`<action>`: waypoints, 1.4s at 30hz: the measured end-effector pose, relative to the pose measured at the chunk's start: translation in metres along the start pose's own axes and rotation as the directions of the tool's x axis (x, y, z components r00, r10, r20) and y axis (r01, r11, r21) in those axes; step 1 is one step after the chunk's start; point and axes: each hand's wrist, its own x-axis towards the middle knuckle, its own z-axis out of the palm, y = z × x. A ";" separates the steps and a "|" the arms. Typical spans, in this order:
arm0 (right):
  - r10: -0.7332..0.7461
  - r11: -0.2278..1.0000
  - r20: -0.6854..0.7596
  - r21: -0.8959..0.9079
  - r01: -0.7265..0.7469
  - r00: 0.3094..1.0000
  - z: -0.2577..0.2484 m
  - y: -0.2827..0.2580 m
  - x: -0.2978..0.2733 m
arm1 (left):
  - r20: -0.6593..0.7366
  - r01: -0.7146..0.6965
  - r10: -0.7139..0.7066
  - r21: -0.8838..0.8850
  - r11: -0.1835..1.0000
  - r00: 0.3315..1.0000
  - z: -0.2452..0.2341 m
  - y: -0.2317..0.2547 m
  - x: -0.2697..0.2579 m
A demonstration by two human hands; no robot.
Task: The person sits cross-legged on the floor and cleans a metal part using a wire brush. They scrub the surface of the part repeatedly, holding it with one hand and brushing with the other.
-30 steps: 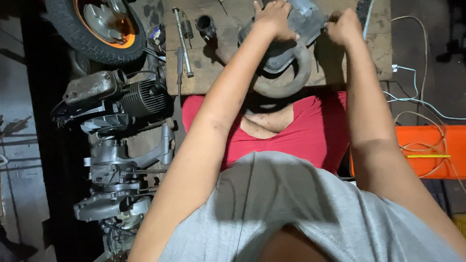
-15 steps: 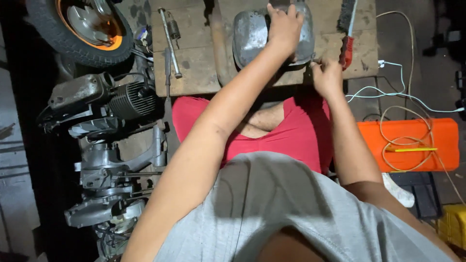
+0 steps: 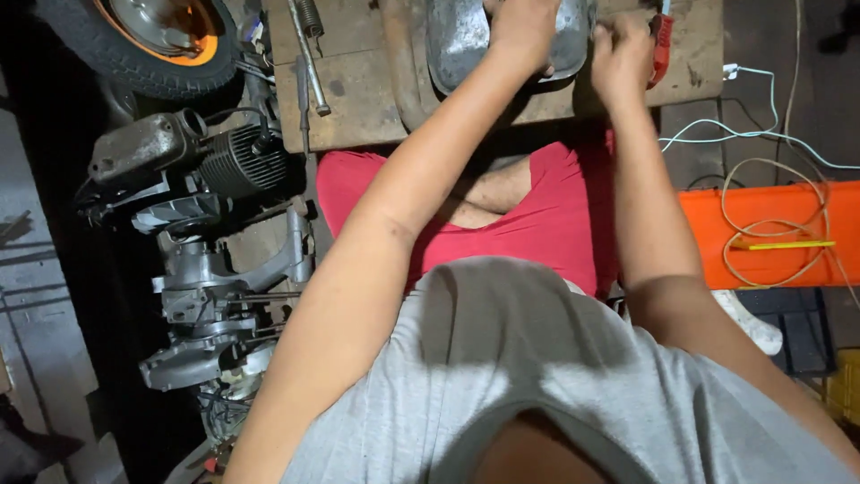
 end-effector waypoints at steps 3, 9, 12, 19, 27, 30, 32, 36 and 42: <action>-0.067 0.998 0.022 -0.010 0.067 0.998 0.001 0.005 0.009 | 0.025 0.010 -0.009 -0.049 0.999 1.000 0.000 0.003 -0.003; -0.063 0.993 0.076 -0.094 0.070 0.995 0.000 0.022 0.010 | 0.056 0.025 -0.017 -0.142 0.989 0.998 -0.005 0.007 0.004; -0.081 0.987 0.100 -0.129 0.094 0.992 0.007 0.022 0.024 | 0.058 0.048 -0.038 -0.178 0.983 0.998 -0.011 -0.004 0.014; 0.109 0.993 0.198 -0.056 -0.100 0.974 -0.027 -0.012 -0.014 | 0.149 0.054 -0.032 -0.140 0.989 0.988 -0.031 -0.014 0.011; 0.086 0.993 0.077 -0.082 -0.080 0.993 -0.028 -0.050 -0.006 | 0.294 0.011 0.049 -0.199 0.980 0.955 -0.047 -0.040 0.001; 0.027 0.998 0.114 -0.054 -0.021 0.993 -0.019 -0.082 0.002 | 0.274 0.052 0.031 -0.292 0.955 0.961 -0.050 -0.063 -0.012; -0.011 1.000 0.147 0.007 0.010 0.989 -0.010 -0.092 0.010 | 0.262 0.115 -0.020 -0.352 0.929 0.965 -0.053 -0.072 -0.026; -0.169 0.975 0.158 -0.117 0.188 0.973 0.007 -0.107 0.023 | 0.191 0.182 -0.157 -0.116 0.976 0.969 -0.054 -0.075 -0.065; -0.171 0.929 0.147 -0.306 0.209 0.974 0.031 -0.098 0.046 | 0.139 0.154 -0.129 -0.182 0.971 0.982 -0.057 -0.084 -0.062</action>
